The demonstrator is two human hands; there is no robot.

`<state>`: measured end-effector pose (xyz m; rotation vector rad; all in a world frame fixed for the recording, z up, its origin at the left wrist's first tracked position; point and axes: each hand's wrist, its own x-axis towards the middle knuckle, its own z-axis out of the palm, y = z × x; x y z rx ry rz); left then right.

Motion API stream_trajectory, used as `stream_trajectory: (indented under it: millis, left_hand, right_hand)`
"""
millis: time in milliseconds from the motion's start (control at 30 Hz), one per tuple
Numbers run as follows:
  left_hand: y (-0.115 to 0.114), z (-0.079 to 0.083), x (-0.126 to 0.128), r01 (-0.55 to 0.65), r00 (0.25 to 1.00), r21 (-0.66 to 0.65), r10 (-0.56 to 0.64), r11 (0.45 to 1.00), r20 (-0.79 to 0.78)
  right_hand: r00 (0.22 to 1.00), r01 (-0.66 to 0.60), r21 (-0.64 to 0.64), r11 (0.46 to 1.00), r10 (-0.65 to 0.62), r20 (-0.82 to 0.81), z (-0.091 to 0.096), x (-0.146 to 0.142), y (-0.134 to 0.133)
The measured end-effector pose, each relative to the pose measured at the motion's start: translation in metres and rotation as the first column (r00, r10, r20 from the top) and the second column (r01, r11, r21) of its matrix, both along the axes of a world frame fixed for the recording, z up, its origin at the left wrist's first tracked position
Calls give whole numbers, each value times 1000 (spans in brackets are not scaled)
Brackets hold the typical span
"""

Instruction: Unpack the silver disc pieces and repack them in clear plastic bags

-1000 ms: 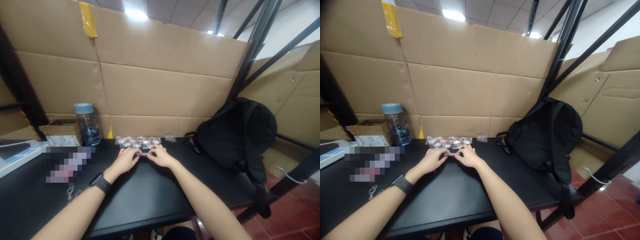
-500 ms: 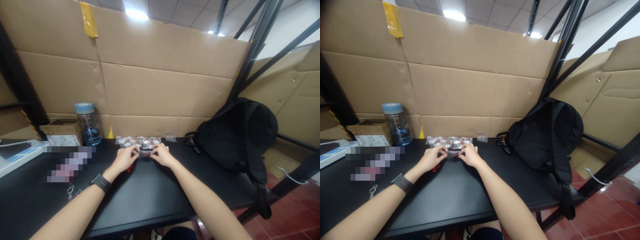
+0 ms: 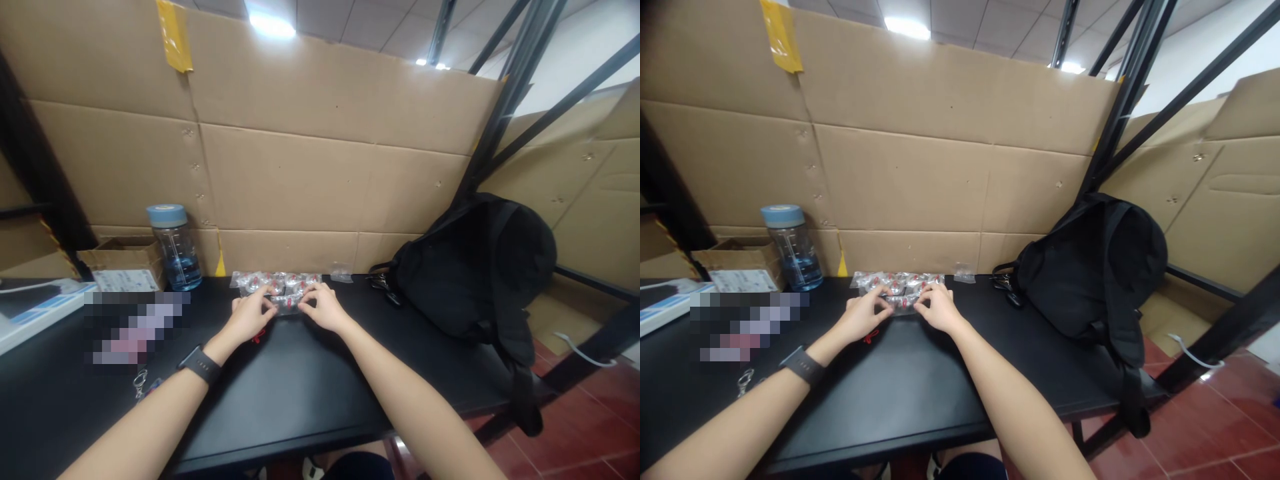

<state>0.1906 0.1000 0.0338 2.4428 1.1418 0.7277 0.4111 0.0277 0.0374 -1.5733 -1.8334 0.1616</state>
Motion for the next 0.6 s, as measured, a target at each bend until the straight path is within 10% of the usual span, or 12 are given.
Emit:
stream_trajectory:
  millis: [367, 600]
  left_hand:
    - [13, -16, 3, 95, 981, -154, -67, 984, 180]
    - [15, -18, 2, 116, 979, -203, -77, 972, 190]
  right_hand:
    - [980, -142, 54, 988, 148, -129, 1, 0, 1]
    - [1000, 19, -95, 995, -18, 8, -3, -3, -1]
